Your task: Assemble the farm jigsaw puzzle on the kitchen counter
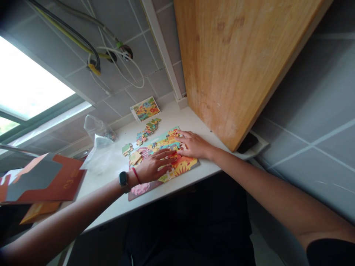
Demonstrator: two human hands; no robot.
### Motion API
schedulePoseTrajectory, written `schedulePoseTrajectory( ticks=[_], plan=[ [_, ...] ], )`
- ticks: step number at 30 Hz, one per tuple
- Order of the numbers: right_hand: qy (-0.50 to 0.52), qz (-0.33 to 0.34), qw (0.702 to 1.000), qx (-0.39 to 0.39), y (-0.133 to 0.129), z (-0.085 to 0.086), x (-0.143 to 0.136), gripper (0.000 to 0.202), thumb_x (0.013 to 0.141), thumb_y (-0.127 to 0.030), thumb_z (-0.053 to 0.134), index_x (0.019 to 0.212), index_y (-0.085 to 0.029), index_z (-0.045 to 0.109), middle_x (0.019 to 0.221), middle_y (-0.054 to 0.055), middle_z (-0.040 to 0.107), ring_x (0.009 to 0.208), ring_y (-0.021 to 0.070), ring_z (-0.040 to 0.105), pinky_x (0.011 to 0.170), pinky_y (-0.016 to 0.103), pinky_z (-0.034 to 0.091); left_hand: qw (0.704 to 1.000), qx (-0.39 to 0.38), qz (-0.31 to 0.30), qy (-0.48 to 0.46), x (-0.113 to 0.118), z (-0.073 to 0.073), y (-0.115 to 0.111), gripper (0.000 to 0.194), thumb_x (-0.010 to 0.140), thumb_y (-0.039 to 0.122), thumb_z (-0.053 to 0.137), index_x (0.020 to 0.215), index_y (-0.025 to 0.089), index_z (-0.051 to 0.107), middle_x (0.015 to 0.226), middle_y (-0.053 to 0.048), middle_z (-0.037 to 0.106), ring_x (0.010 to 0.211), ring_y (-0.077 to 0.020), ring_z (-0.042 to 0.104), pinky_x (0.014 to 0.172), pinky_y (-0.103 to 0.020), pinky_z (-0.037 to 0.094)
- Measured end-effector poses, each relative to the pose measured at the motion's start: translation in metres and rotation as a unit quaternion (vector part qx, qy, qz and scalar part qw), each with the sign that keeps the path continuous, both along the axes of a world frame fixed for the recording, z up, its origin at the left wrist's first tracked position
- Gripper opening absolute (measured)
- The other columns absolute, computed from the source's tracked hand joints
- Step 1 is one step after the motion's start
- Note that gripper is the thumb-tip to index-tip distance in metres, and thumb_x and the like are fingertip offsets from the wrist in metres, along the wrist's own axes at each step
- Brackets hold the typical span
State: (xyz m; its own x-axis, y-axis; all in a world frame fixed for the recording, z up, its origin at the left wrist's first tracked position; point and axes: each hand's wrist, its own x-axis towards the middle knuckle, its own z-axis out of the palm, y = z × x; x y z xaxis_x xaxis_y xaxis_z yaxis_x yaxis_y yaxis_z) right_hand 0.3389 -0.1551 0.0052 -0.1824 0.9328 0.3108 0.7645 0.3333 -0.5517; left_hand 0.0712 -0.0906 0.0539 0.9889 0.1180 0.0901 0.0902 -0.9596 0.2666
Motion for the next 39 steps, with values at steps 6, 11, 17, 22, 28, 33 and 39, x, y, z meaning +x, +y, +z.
schedulePoseTrajectory(
  ticks=[6, 11, 17, 22, 28, 33, 39],
  plan=[
    [0.023, 0.001, 1.0, 0.006, 0.001, -0.003, 0.001, 0.059, 0.084, -0.047, 0.084, 0.138, -0.029, 0.072, 0.161, 0.011, 0.054, 0.144, 0.0361, 0.055, 0.12, 0.056, 0.045, 0.995, -0.07, 0.069, -0.003, 0.005, 0.007, 0.015, 0.048, 0.109, 0.03, 0.044, 0.156, 0.026, 0.05, 0.157, -0.01, 0.058, 0.147, -0.0255, 0.053, 0.124, -0.049, 0.045],
    [0.05, -0.002, 0.999, 0.003, 0.001, -0.002, 0.0, 0.059, 0.08, -0.042, 0.087, 0.136, -0.029, 0.073, 0.159, 0.012, 0.056, 0.143, 0.0373, 0.055, 0.12, 0.059, 0.045, 0.993, 0.002, 0.064, 0.101, 0.007, -0.004, 0.042, 0.056, 0.111, 0.031, 0.035, 0.166, 0.025, 0.034, 0.172, -0.008, 0.036, 0.162, -0.0306, 0.028, 0.129, -0.058, 0.031],
    [0.045, 0.013, 0.999, 0.012, 0.0, 0.0, 0.0, 0.047, 0.081, -0.037, 0.087, 0.127, -0.032, 0.078, 0.158, 0.009, 0.056, 0.143, 0.0366, 0.055, 0.12, 0.059, 0.045, 0.986, 0.06, 0.098, 0.12, 0.012, -0.014, 0.063, 0.055, 0.113, 0.04, 0.035, 0.166, 0.029, 0.036, 0.175, -0.006, 0.03, 0.161, -0.0337, 0.028, 0.128, -0.056, 0.032],
    [0.023, 0.023, 0.999, 0.007, -0.001, 0.003, 0.0, 0.041, 0.086, -0.036, 0.083, 0.126, -0.032, 0.079, 0.16, 0.01, 0.053, 0.146, 0.0361, 0.052, 0.121, 0.059, 0.044, 0.982, 0.078, 0.142, 0.093, 0.022, -0.018, 0.076, 0.052, 0.111, 0.035, 0.038, 0.162, 0.023, 0.045, 0.17, -0.009, 0.04, 0.159, -0.0326, 0.035, 0.126, -0.052, 0.037],
    [0.03, 0.005, 0.999, 0.022, -0.002, 0.001, -0.002, 0.047, 0.089, -0.039, 0.079, 0.134, -0.026, 0.074, 0.155, 0.014, 0.056, 0.141, 0.0346, 0.056, 0.119, 0.057, 0.046, 0.982, 0.069, 0.166, 0.061, 0.024, -0.019, 0.064, 0.053, 0.11, 0.039, 0.042, 0.159, 0.019, 0.049, 0.171, -0.014, 0.037, 0.161, -0.0366, 0.028, 0.128, -0.055, 0.033],
    [0.067, -0.047, 0.995, 0.063, 0.0, -0.001, -0.002, 0.032, 0.1, -0.028, 0.059, 0.128, -0.023, 0.074, 0.14, 0.014, 0.064, 0.132, 0.0293, 0.061, 0.117, 0.053, 0.049, 0.996, 0.023, 0.072, 0.039, 0.01, -0.016, 0.016, 0.066, 0.109, 0.055, 0.042, 0.167, 0.024, 0.034, 0.175, -0.012, 0.027, 0.164, -0.0359, 0.02, 0.131, -0.058, 0.026],
    [0.084, -0.082, 0.99, 0.073, -0.001, 0.001, 0.0, 0.026, 0.098, -0.023, 0.057, 0.117, -0.025, 0.075, 0.128, 0.011, 0.068, 0.124, 0.0274, 0.064, 0.114, 0.049, 0.051, 0.995, -0.021, 0.092, 0.034, -0.002, -0.028, -0.026, 0.082, 0.103, 0.067, 0.049, 0.169, 0.025, 0.026, 0.177, -0.014, 0.016, 0.164, -0.0376, 0.016, 0.132, -0.061, 0.019]
  ],
)
